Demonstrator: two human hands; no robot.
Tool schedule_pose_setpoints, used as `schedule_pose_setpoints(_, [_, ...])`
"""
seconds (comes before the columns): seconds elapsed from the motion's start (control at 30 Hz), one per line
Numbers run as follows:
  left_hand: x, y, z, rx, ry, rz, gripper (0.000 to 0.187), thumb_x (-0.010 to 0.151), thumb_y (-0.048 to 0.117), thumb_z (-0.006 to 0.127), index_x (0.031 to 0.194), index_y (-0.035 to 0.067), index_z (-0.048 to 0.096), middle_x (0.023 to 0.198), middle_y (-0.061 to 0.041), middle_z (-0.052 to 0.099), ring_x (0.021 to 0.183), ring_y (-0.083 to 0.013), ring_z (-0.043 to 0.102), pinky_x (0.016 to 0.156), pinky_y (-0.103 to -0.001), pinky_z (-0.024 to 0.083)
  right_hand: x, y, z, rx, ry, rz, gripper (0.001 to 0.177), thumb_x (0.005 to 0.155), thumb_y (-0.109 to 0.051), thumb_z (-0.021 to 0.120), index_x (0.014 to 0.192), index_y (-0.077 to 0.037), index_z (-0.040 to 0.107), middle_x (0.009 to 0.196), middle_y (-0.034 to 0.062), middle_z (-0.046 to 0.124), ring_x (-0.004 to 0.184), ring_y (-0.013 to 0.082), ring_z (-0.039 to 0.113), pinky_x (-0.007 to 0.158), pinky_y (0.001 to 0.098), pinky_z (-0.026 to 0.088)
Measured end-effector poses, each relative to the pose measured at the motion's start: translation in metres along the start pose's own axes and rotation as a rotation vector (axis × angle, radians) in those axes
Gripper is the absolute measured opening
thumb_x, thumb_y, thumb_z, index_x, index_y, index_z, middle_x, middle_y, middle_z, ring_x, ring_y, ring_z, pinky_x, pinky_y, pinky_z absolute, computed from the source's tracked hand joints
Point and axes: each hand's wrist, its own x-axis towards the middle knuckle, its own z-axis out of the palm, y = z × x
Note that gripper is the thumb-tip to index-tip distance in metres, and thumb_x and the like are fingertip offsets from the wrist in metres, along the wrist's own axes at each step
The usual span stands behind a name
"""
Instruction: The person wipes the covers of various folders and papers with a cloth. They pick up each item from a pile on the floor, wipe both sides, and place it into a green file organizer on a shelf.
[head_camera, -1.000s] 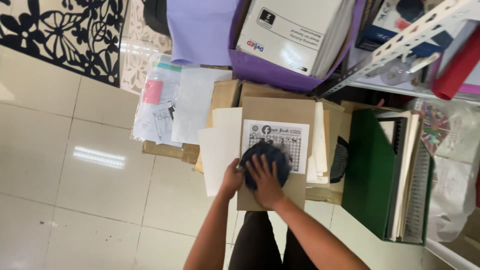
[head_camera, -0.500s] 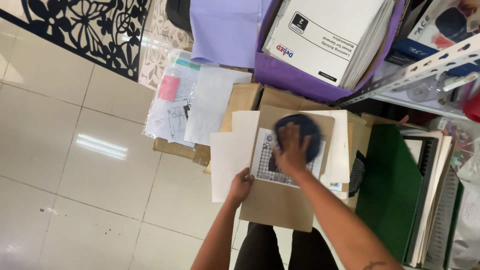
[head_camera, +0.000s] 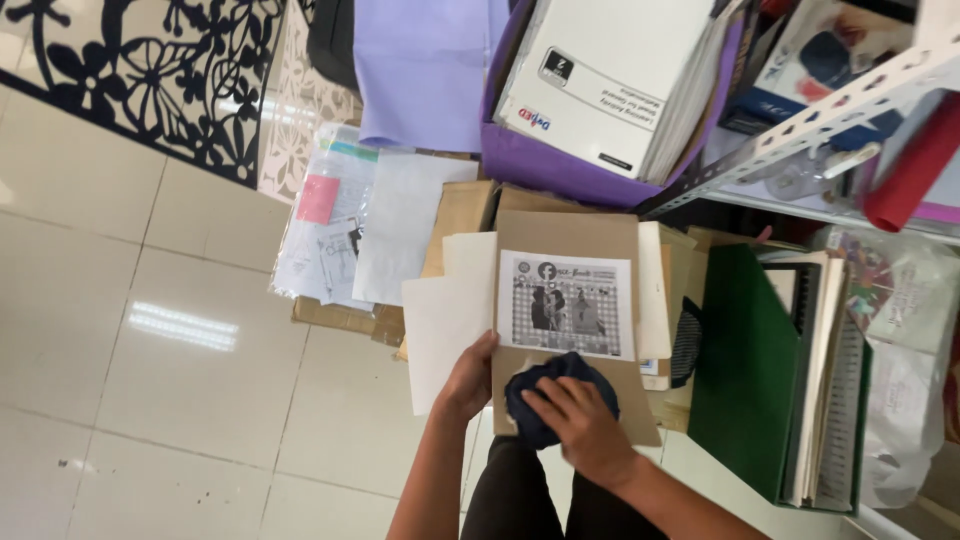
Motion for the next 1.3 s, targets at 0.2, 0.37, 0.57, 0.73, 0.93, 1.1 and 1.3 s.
schedule_pose_setpoints(0.2, [-0.027,0.04,0.061,0.418,0.043,0.353,0.079,0.097,0.035,0.059,0.164,0.015,0.022,0.16,-0.004,0.038,0.139,-0.0154,0.043,0.11,-0.043,0.043,-0.029,0.05,-0.216,0.496,0.426,0.435,0.034,0.082,-0.011,0.079,0.114,-0.004,0.07,0.096,0.0069,0.075,0.086,0.0192,0.076,0.076,0.0302,0.059])
schedule_pose_setpoints(0.37, [-0.026,0.044,0.038,0.459,-0.048,0.482,0.078,0.089,0.012,0.076,0.155,0.006,0.034,0.15,-0.014,0.05,0.134,-0.0221,0.051,0.109,-0.042,0.045,-0.074,0.161,-0.196,0.954,0.65,0.9,0.041,0.092,-0.016,0.077,0.124,0.006,0.065,0.094,0.0097,0.07,0.076,0.0213,0.062,0.068,0.0396,0.048])
schedule_pose_setpoints(0.57, [-0.035,0.013,0.004,0.337,0.14,0.291,0.045,0.094,0.006,0.068,0.137,-0.003,0.06,0.122,-0.015,0.073,0.109,-0.0234,0.068,0.095,-0.039,0.057,-0.022,0.189,-0.074,0.065,0.619,0.828,0.057,0.088,-0.003,0.066,0.145,-0.007,0.062,0.131,0.0266,0.059,0.112,0.0456,0.057,0.096,0.0553,0.046])
schedule_pose_setpoints(0.73, [0.01,-0.044,-0.047,0.26,0.391,0.297,0.042,0.094,0.001,0.065,0.135,-0.003,0.06,0.117,-0.017,0.074,0.103,-0.0257,0.07,0.089,-0.04,0.058,0.025,0.11,0.1,-0.057,0.482,0.755,0.064,0.084,0.001,0.061,0.145,-0.02,0.058,0.159,0.0193,0.044,0.144,0.0546,0.036,0.126,0.0659,0.027])
schedule_pose_setpoints(0.93, [0.033,-0.069,-0.079,0.271,0.455,0.354,0.04,0.096,-0.001,0.06,0.136,-0.004,0.06,0.116,-0.019,0.072,0.099,-0.0264,0.067,0.084,-0.039,0.055,0.043,0.013,0.121,0.272,0.146,0.285,0.065,0.092,-0.018,0.064,0.153,-0.027,0.041,0.165,0.0143,0.029,0.15,0.0515,0.019,0.114,0.0692,0.022])
schedule_pose_setpoints(1.1, [0.015,-0.051,-0.06,0.149,0.42,0.235,0.041,0.096,-0.001,0.058,0.137,-0.002,0.056,0.123,-0.019,0.07,0.108,-0.0277,0.069,0.092,-0.041,0.059,0.017,0.136,0.097,-0.143,0.033,0.48,0.066,0.091,-0.04,0.061,0.154,-0.039,0.039,0.169,-0.0032,0.023,0.158,0.0397,0.014,0.115,0.0765,0.015])
schedule_pose_setpoints(1.3, [0.011,-0.047,-0.047,0.256,0.46,0.25,0.042,0.096,-0.001,0.059,0.138,-0.004,0.054,0.123,-0.018,0.071,0.109,-0.0276,0.07,0.092,-0.04,0.058,0.087,0.157,0.099,-0.092,0.263,0.805,0.073,0.092,-0.042,0.06,0.158,-0.02,0.038,0.169,0.0165,0.022,0.155,0.0479,0.011,0.109,0.0802,0.014])
